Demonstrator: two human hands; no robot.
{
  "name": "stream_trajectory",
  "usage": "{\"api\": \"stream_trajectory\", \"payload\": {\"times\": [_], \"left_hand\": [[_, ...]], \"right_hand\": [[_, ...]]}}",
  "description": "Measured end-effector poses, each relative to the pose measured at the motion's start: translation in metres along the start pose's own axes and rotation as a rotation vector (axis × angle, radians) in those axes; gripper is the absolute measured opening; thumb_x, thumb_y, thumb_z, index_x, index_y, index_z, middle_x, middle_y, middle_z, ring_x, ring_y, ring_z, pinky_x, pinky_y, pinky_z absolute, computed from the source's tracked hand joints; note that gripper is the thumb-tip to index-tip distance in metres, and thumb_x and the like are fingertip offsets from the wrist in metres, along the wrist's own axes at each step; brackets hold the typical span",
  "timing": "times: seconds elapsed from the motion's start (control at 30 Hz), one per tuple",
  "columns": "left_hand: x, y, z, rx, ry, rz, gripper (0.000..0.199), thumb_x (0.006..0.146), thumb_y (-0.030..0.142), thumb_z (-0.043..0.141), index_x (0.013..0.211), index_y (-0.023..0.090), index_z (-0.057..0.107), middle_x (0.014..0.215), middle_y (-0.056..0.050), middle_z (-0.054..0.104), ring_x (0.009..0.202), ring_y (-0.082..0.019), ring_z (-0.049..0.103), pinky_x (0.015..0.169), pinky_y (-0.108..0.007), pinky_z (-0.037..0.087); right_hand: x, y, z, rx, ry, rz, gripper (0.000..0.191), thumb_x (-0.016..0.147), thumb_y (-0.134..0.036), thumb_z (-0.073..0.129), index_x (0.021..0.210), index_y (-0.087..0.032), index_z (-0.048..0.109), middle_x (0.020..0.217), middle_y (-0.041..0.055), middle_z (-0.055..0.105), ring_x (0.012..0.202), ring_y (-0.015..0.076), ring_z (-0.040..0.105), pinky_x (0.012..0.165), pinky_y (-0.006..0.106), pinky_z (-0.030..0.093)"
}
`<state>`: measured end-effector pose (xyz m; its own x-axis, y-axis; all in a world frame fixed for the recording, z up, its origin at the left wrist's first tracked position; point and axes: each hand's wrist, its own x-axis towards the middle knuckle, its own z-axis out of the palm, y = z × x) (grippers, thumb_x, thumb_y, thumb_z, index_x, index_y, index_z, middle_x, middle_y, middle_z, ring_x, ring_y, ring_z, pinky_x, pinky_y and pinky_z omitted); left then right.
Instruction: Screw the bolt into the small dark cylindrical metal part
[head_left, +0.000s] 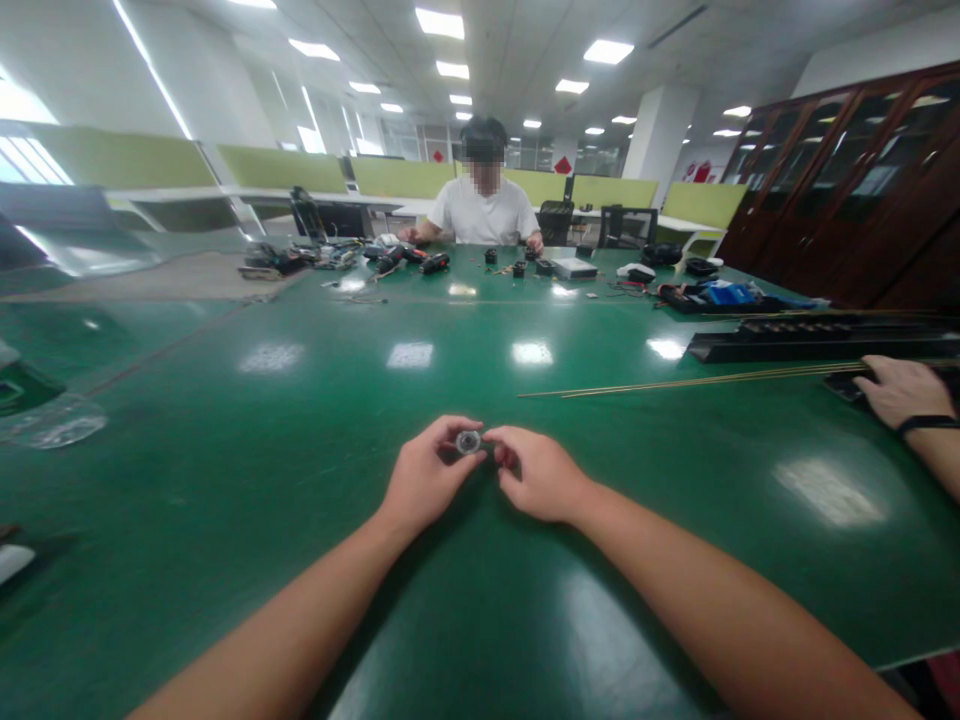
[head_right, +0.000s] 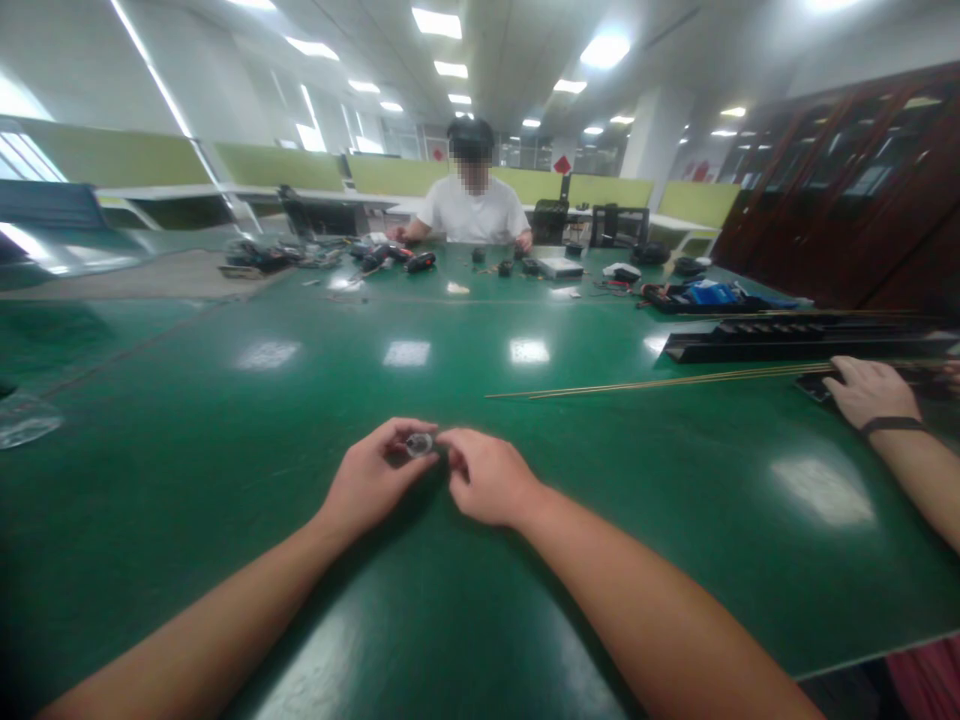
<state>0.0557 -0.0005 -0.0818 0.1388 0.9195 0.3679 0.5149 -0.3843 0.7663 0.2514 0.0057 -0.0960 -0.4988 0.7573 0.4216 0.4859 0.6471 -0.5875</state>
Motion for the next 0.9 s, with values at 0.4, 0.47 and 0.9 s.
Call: {"api": "stream_trajectory", "payload": {"times": [0.4, 0.47, 0.9], "left_hand": [[0.0029, -0.0039, -0.0006, -0.082, 0.020, -0.062, 0.039, 0.075, 0.043, 0.077, 0.103, 0.019, 0.066, 0.099, -0.004, 0.074, 0.093, -0.023, 0.070, 0.089, -0.035, 0.054], [0.0032, -0.0055, -0.0027, -0.029, 0.054, -0.046, 0.042, 0.074, 0.044, 0.078, 0.105, 0.020, 0.068, 0.099, -0.004, 0.074, 0.090, -0.023, 0.070, 0.086, -0.035, 0.054], [0.0010, -0.0078, -0.0029, 0.112, -0.032, 0.171, 0.034, 0.078, 0.041, 0.077, 0.108, 0.025, 0.073, 0.100, -0.003, 0.072, 0.090, -0.020, 0.066, 0.083, -0.031, 0.052]], "right_hand": [[-0.0016, -0.0037, -0.0033, -0.028, 0.038, -0.043, 0.052, 0.078, -0.008, 0.055, 0.129, -0.020, 0.057, 0.099, 0.0037, 0.067, 0.083, 0.0171, 0.061, 0.079, 0.029, 0.052], [-0.0015, -0.0045, -0.0040, -0.055, 0.048, -0.036, 0.049, 0.079, -0.009, 0.055, 0.127, -0.019, 0.058, 0.100, 0.0043, 0.067, 0.084, 0.0177, 0.062, 0.080, 0.030, 0.052], [-0.0006, -0.0090, -0.0065, -0.055, 0.195, 0.138, 0.048, 0.080, -0.018, 0.061, 0.127, -0.022, 0.052, 0.099, 0.0038, 0.067, 0.083, 0.0198, 0.063, 0.079, 0.034, 0.052]]}}
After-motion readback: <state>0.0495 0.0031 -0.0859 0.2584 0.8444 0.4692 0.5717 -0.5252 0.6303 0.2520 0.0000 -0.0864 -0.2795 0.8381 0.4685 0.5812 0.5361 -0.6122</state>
